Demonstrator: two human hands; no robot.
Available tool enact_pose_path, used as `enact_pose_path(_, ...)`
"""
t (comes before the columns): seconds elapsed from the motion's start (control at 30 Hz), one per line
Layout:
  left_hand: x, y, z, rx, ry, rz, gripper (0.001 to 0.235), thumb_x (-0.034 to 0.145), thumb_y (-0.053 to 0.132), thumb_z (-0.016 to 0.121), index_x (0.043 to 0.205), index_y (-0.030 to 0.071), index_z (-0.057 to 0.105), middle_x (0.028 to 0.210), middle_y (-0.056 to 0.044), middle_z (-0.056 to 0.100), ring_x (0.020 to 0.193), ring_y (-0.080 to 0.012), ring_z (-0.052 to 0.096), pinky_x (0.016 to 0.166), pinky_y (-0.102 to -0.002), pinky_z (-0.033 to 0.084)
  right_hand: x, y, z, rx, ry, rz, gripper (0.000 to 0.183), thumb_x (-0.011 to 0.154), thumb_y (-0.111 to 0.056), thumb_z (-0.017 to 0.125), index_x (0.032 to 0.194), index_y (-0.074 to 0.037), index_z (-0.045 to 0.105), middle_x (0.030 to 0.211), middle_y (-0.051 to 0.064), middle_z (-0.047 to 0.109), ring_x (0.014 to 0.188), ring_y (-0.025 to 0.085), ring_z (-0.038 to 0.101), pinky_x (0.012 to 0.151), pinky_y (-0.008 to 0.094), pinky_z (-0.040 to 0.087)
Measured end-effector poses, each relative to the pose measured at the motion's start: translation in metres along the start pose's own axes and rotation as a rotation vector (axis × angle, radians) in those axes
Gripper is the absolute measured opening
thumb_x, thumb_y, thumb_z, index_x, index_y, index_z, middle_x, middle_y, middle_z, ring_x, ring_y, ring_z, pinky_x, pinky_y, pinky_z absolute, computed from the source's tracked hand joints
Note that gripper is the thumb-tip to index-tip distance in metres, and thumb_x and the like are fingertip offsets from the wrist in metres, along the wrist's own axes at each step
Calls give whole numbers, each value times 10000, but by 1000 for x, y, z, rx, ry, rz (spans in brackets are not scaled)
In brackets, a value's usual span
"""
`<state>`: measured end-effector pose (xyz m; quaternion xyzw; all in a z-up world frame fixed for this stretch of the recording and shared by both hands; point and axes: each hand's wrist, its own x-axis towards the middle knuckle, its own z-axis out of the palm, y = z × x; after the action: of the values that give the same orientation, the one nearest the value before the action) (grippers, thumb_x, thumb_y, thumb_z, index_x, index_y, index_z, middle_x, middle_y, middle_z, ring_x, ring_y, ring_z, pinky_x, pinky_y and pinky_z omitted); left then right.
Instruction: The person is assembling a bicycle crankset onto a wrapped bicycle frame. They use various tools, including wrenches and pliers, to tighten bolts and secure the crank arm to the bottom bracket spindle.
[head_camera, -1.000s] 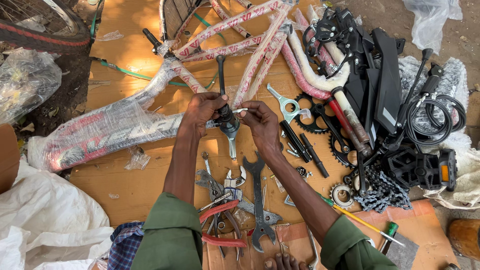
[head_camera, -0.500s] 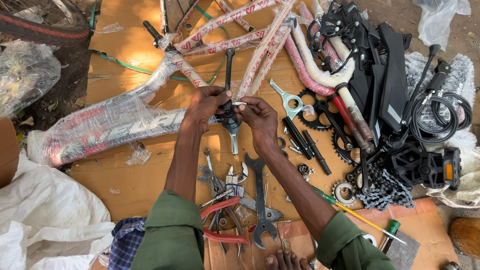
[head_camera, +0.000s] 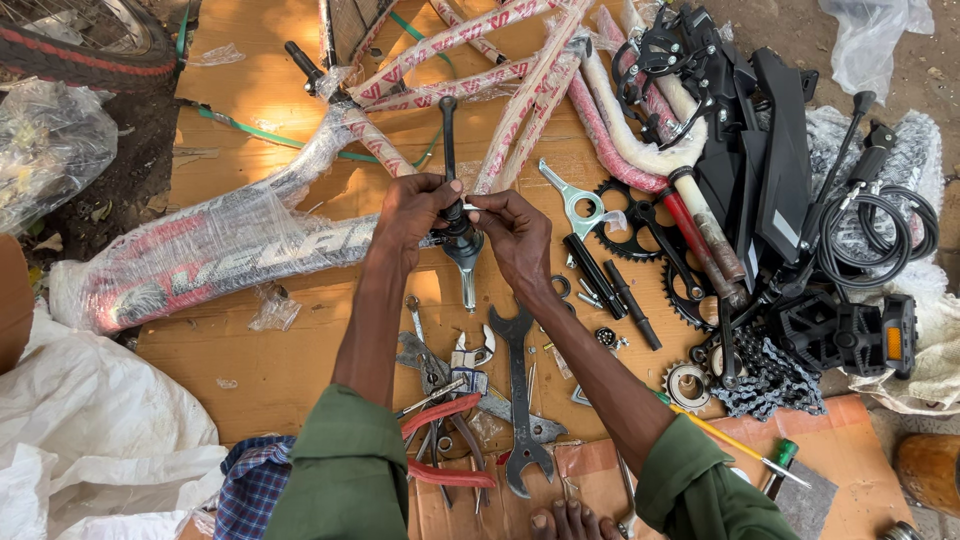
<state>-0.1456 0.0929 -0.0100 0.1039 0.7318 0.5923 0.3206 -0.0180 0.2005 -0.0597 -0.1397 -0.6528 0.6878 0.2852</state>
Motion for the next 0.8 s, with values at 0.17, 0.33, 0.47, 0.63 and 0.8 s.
enact_pose_path(0.17,0,-13,0,-88,64,8,353,860,303,794,1033,1,736,845,-44,741,746,-119,661,676,-267,526,14,-2,-3,-141,-86,27,190,911,77,685,1089,22,724,1024,101,784,957,146,733,830,291,613)
enact_pose_path(0.33,4,-22,-1,-315,64,3,334,841,276,831,1000,7,714,801,-17,695,688,-96,591,647,-232,485,12,-10,-2,-50,-260,-11,422,926,37,658,1335,-15,565,1321,152,660,1211,232,653,1061,358,548)
enact_pose_path(0.47,2,-29,-3,-417,61,5,297,828,254,849,949,37,687,772,-4,662,644,-87,542,591,-227,454,-11,-14,15,-126,-82,-21,648,937,-93,744,1486,-26,406,1403,187,542,1323,305,580,1084,426,533)
enact_pose_path(0.63,3,-21,-2,-523,40,-44,267,808,198,834,933,53,647,745,-8,672,638,-109,620,562,-246,488,-14,-30,31,-480,-7,-129,628,885,-222,804,1380,45,523,1206,209,606,1121,332,662,917,422,563)
enact_pose_path(0.8,6,-20,-10,-442,-5,-37,258,867,202,805,936,32,624,721,-18,647,600,-108,586,533,-258,450,-14,-37,47,-563,109,-83,536,878,-216,784,1301,53,593,1127,201,632,1038,338,658,840,438,550)
